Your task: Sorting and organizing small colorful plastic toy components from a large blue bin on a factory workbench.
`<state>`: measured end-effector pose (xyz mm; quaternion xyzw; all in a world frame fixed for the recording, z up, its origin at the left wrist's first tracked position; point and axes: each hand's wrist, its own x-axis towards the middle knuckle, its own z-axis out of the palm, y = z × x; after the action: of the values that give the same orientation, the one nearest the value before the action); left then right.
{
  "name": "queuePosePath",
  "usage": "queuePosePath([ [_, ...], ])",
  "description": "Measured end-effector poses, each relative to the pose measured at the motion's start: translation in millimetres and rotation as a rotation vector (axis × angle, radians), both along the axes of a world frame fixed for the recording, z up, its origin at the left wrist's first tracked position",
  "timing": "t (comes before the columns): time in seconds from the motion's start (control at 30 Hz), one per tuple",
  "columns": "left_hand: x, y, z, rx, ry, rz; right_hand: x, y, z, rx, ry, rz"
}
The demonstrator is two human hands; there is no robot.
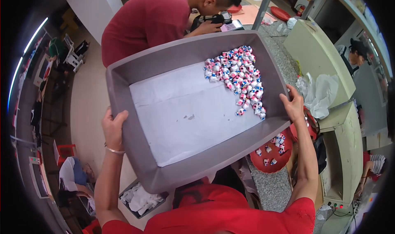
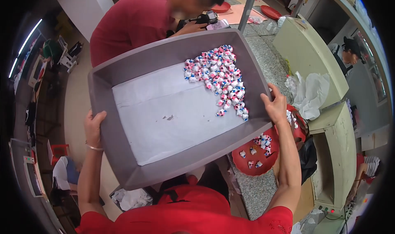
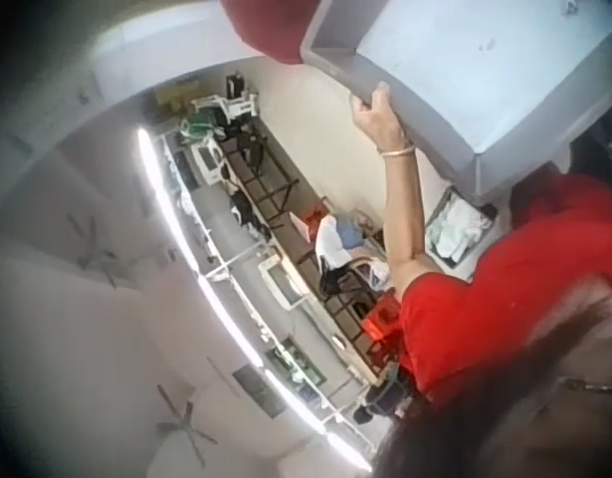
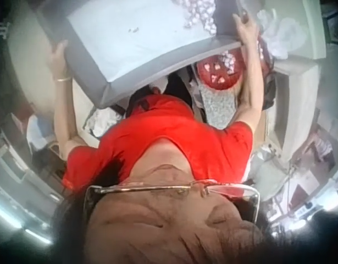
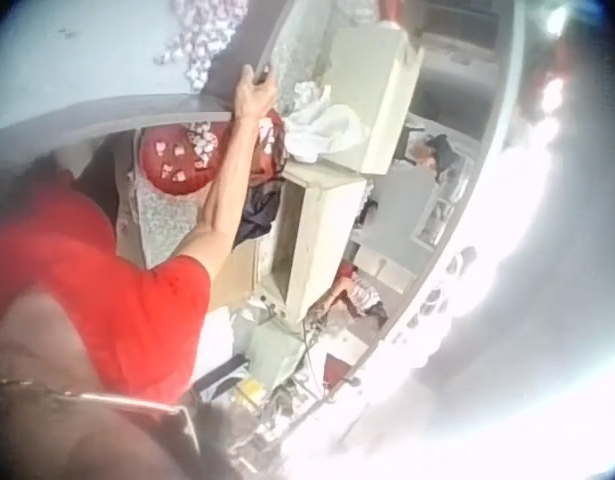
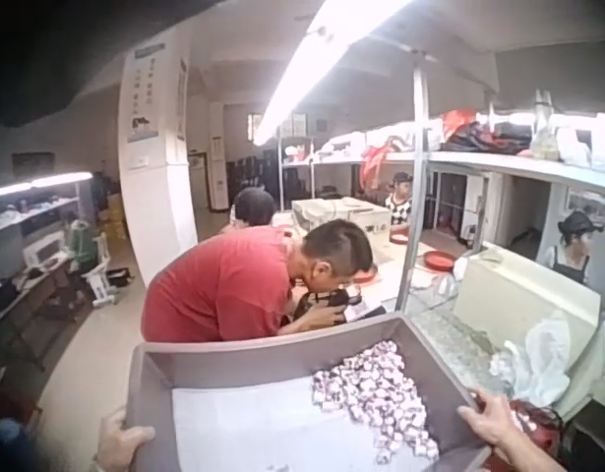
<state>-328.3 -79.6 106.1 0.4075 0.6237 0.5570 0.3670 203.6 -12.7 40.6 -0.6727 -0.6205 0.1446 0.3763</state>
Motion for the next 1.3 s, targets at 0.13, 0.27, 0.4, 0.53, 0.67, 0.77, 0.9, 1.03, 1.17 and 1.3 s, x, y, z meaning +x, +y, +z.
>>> queuePosePath([
  [0.13,85.7,69.0,-35.1,0.035,-0.018,0.024,94.4,67.5,-2.9,-0.040,-0.038,-0.014],
  [0.27,167.6,138.9,-71.3,0.081,-0.047,0.018,170.0,129.2,-27.7,0.002,-0.140,-0.130],
  [0.4,236.0,192.5,-116.0,0.083,0.055,0.034,237.0,163.7,-58.4,-0.127,-0.115,-0.287],
  [0.53,290.9,235.3,-154.4,0.034,0.043,0.014,297.7,198.1,-89.9,-0.178,-0.174,-0.307],
  [0.67,337.4,262.5,-164.7,-0.003,0.079,0.011,349.4,232.8,-108.9,-0.183,-0.149,-0.230],
  [0.77,354.2,290.2,-195.0,-0.064,-0.083,-0.058,389.4,227.2,-121.5,-0.151,-0.161,-0.197],
  [0.9,365.7,302.2,-233.1,-0.156,-0.049,-0.108,379.1,166.4,-77.5,-0.036,-0.225,-0.060],
  [1.03,390.7,286.9,-212.8,-0.212,-0.487,-0.202,327.0,63.2,-65.4,-0.040,-0.062,-0.049],
  [1.17,322.6,222.6,-259.8,-0.086,-0.300,0.075,239.0,-32.0,-102.4,0.032,-0.012,-0.061],
  [1.3,231.0,114.3,-360.4,-0.194,0.491,-0.227,88.9,-95.0,-126.7,-0.270,0.245,0.100],
])
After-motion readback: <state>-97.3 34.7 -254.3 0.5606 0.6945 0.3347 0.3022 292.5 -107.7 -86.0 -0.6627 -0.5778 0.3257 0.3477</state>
